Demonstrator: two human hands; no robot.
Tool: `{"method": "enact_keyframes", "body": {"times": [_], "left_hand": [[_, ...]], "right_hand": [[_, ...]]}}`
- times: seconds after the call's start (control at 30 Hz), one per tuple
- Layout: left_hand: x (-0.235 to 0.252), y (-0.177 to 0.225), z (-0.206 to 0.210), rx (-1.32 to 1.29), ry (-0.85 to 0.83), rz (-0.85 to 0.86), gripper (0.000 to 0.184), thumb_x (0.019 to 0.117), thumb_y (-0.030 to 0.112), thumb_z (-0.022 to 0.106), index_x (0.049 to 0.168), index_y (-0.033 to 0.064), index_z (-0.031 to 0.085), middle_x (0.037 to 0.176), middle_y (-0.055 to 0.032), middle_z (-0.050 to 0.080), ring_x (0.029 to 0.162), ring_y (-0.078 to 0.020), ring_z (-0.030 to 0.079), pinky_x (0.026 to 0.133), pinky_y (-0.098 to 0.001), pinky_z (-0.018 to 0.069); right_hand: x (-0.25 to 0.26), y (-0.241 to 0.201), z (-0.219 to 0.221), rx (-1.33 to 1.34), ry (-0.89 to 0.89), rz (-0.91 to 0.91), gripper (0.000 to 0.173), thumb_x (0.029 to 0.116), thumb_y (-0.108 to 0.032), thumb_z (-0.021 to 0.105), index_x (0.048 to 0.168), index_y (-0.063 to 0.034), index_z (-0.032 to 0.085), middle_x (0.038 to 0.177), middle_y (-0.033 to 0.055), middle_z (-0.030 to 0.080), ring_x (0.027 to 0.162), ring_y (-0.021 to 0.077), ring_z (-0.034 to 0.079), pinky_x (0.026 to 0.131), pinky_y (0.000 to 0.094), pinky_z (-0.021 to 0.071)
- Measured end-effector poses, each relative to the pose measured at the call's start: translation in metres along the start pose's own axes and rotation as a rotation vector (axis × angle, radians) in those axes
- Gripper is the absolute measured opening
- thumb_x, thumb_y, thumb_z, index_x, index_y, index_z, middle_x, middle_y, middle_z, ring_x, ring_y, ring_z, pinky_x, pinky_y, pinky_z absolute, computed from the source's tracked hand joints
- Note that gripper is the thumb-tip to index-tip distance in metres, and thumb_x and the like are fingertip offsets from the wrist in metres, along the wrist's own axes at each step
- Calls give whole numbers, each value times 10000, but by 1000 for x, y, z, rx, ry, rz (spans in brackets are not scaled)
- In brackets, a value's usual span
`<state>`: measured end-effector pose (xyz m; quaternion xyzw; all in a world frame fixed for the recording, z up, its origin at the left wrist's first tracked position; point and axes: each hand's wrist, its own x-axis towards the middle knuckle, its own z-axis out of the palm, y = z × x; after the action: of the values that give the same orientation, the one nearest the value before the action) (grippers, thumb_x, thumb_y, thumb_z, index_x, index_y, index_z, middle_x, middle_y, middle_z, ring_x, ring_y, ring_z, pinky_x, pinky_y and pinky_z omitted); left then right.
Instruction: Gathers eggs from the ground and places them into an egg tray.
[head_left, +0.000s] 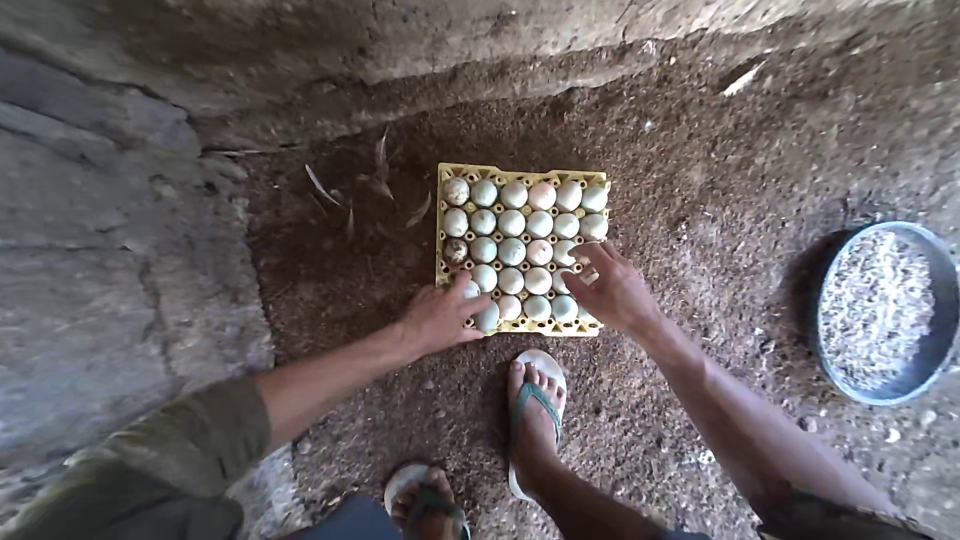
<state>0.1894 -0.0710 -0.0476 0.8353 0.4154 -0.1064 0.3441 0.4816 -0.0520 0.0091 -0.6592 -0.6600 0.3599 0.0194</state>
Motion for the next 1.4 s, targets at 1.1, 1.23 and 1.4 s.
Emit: {"method": "enact_keyframes", "body": {"times": [1.1, 1.23, 1.4], "left_hand": [[38, -28, 6, -740, 541, -590, 567, 1115, 344, 246, 1500, -44, 397, 1468, -308, 477, 1385, -405, 466, 1150, -561, 365], [44, -24, 8, -768, 496, -587, 631, 1124, 378, 162, 1521, -64, 377, 1554, -294, 399, 1475, -382, 368, 1220, -534, 282], [50, -23, 8, -1110, 610, -590, 691, 1106, 475, 101, 1587, 10, 272, 1610, -232, 337, 1497, -290, 342, 1225, -492, 280]], "right_hand": [[-2, 92, 7, 327, 45, 444, 488, 1108, -421, 384, 1439, -101, 547, 1321, 188, 652, 1203, 325, 644, 1036, 551, 496], [15, 80, 8, 483, 84, 511, 531, 1127, -398, 327, 1483, -49, 509, 1373, 231, 618, 1272, 348, 607, 1098, 534, 462], [24, 69, -6, 318, -29, 516, 496, 1133, -289, 299, 1577, -82, 378, 1473, 266, 529, 1346, 441, 530, 1108, 616, 419]]}}
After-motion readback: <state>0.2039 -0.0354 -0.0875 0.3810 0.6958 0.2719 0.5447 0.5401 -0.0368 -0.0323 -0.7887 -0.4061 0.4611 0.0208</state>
